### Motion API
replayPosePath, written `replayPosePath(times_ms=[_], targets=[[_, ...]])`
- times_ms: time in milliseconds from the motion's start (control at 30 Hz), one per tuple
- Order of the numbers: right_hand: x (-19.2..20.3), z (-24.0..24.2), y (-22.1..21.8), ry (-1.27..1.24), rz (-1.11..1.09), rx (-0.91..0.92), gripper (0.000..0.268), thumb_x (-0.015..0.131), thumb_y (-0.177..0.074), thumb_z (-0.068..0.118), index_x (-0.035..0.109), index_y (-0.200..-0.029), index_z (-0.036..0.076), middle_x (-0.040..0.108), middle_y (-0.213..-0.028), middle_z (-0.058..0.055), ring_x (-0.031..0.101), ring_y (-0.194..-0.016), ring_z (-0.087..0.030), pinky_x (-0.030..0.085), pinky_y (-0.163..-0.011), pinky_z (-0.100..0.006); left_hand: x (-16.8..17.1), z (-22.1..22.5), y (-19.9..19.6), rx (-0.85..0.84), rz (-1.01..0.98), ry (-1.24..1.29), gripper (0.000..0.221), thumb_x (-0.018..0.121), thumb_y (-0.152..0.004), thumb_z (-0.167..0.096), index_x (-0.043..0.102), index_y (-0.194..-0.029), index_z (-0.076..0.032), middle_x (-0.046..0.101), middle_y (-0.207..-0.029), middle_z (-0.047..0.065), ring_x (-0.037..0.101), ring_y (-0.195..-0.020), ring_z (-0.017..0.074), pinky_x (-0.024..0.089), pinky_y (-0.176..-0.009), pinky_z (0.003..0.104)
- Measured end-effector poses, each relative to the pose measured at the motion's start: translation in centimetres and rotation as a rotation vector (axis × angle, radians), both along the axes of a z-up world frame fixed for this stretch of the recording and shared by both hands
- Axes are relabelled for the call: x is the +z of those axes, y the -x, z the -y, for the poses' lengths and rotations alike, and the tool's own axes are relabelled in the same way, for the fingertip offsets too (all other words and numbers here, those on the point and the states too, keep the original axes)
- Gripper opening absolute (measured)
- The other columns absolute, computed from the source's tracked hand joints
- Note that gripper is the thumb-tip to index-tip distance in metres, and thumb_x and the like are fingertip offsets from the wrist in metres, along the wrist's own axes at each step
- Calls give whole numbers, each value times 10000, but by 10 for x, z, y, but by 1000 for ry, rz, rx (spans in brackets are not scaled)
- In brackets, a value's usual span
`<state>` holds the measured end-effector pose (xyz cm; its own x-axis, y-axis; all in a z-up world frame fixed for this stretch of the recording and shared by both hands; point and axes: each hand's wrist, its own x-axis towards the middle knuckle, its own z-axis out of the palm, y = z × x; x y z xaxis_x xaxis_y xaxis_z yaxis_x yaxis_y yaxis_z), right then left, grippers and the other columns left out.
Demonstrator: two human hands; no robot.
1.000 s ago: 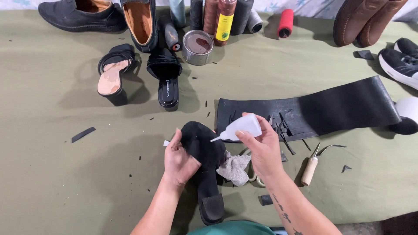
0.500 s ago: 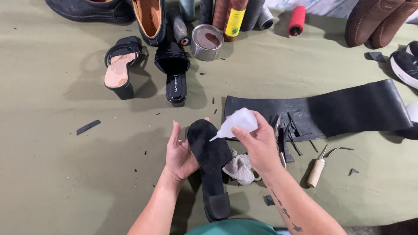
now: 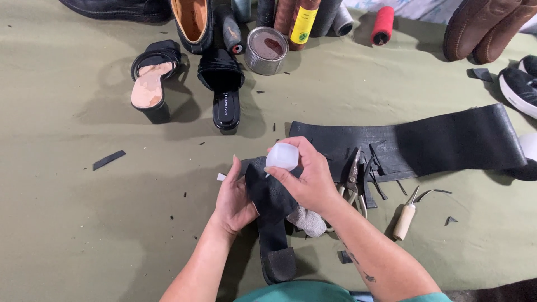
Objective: Applying adhesive to a replacement shoe sole at a repair bench.
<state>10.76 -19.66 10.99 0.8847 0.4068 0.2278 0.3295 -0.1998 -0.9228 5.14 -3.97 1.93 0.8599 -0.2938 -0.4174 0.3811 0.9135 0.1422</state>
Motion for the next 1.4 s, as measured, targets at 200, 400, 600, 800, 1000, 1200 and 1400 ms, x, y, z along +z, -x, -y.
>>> replayPosePath(times_ms=[200, 400, 600, 800, 1000, 1200, 1400], targets=[[-2, -5, 2, -65, 34, 29, 399, 844, -841, 160, 649, -1154, 7, 778, -979, -166, 749, -991, -237, 609, -860, -397, 16, 3, 2, 3, -18, -29, 776, 495, -946, -717, 678, -1253, -28, 716, -1204, 249, 689, -1097, 480, 555, -960, 572], [-3, -11, 5, -85, 89, 43, 373, 855, -831, 145, 661, -1126, 24, 789, -963, -153, 768, -976, -245, 610, -846, -388, 24, 3, 5, 7, -41, -45, 806, 482, -938, -739, 665, -1263, -24, 710, -1216, 246, 684, -1110, 478, 551, -957, 578], [-2, -16, 5, -88, 115, 36, 345, 865, -819, 131, 675, -1089, 29, 791, -916, -132, 770, -921, -217, 610, -819, -356, 16, 3, 4, 16, -33, -51, 843, 468, -933, -756, 649, -1288, -13, 703, -1229, 249, 687, -1107, 466, 562, -943, 556], [-5, -16, 1, -98, 149, 19, 352, 884, -802, 150, 686, -1072, 40, 776, -872, -130, 755, -902, -186, 605, -804, -343, 14, 4, 5, 26, -51, -49, 820, 488, -937, -735, 648, -1287, -11, 706, -1219, 244, 687, -1104, 468, 566, -947, 557], [-7, -12, -2, -126, 181, 10, 314, 872, -810, 111, 688, -1050, 26, 793, -898, -127, 770, -890, -190, 605, -808, -332, 1, 1, 5, 30, -43, -27, 797, 501, -930, -740, 666, -1266, -37, 704, -1230, 233, 672, -1135, 480, 549, -969, 566], [-3, -2, 3, -97, 193, -13, 330, 868, -815, 131, 682, -1060, 12, 789, -892, -148, 775, -890, -218, 609, -800, -359, 16, -3, 3, 39, -14, -32, 811, 481, -923, -753, 672, -1291, -56, 693, -1272, 227, 666, -1152, 467, 549, -968, 558], [-9, 12, 12, -94, 98, -4, 341, 883, -784, 119, 692, -1048, 17, 806, -930, -139, 771, -912, -191, 614, -788, -340, 15, -6, 3, 49, 38, -4, 801, 433, -939, -771, 696, -1323, -120, 735, -1188, 195, 709, -1053, 429, 574, -928, 551]])
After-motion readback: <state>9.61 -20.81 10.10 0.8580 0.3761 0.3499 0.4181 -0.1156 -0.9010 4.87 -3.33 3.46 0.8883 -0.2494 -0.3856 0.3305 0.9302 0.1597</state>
